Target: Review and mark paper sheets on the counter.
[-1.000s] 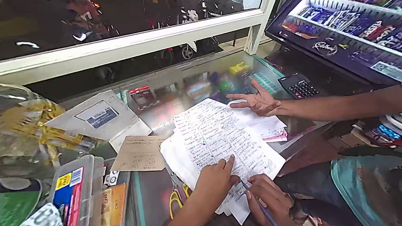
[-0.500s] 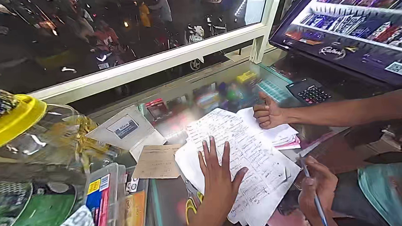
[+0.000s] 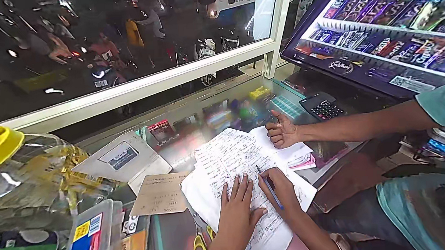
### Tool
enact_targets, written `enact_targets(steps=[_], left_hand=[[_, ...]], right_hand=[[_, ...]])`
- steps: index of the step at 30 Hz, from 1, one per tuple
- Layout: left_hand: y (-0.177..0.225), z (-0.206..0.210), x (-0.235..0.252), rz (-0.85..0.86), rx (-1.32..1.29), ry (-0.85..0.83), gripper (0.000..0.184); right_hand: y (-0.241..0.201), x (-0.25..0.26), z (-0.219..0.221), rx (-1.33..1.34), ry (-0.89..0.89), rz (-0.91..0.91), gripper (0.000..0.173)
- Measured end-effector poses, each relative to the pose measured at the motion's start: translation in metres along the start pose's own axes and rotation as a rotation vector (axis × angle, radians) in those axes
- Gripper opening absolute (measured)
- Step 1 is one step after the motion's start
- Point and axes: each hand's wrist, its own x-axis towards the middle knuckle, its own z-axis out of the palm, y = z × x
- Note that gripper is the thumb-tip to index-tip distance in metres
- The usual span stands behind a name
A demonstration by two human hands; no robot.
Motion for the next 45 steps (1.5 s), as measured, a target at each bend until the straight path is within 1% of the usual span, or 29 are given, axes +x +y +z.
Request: enact_targets(steps=[4, 10, 13, 17, 24, 28, 32, 41, 45], left_hand=[[0.0014, 0.0012, 0.0002, 0.007, 0.048, 0.01, 0.068], [0.0018, 0.0023, -0.0002, 0.012, 0.067, 0.028, 0.068], [0.003, 0.001, 0.001, 0.011, 0.073, 0.015, 0.068], [0.001, 0.0048, -0.0005, 0.029, 0.088, 0.06, 0.068], [0.0025, 0.0029, 0.0001, 0.018, 0.09, 0.033, 0.068], [0.0008, 0.0054, -0.0006, 0.04, 0.103, 0.068, 0.068], [0.0013, 0.0044, 0.0002, 0.024, 0.085, 0.031, 0.068], [0.0021, 0.0031, -0.0003, 0.02, 0.082, 0.022, 0.068], [0.0019, 0.0041, -0.0001, 0.03, 0.088, 0.045, 0.068]], right_hand=[[0.0026, -0.0034, 0.0021, -0.055, -0.023, -0.068, 0.017], [0.0018, -0.005, 0.0056, -0.105, -0.035, -0.093, 0.018], [0.0023, -0.0034, 0.0052, -0.107, -0.033, -0.098, 0.018], [0.0021, -0.0042, 0.0049, -0.102, -0.037, -0.104, 0.018], [0.0017, -0.0037, 0.005, -0.095, -0.041, -0.102, 0.018], [0.0013, -0.0039, 0.0046, -0.098, -0.041, -0.099, 0.018], [0.0002, -0.0038, 0.0034, -0.104, -0.061, -0.089, 0.018], [0.0002, -0.0039, 0.004, -0.116, -0.057, -0.092, 0.018], [0.0007, -0.0038, 0.0041, -0.121, -0.06, -0.1, 0.019]])
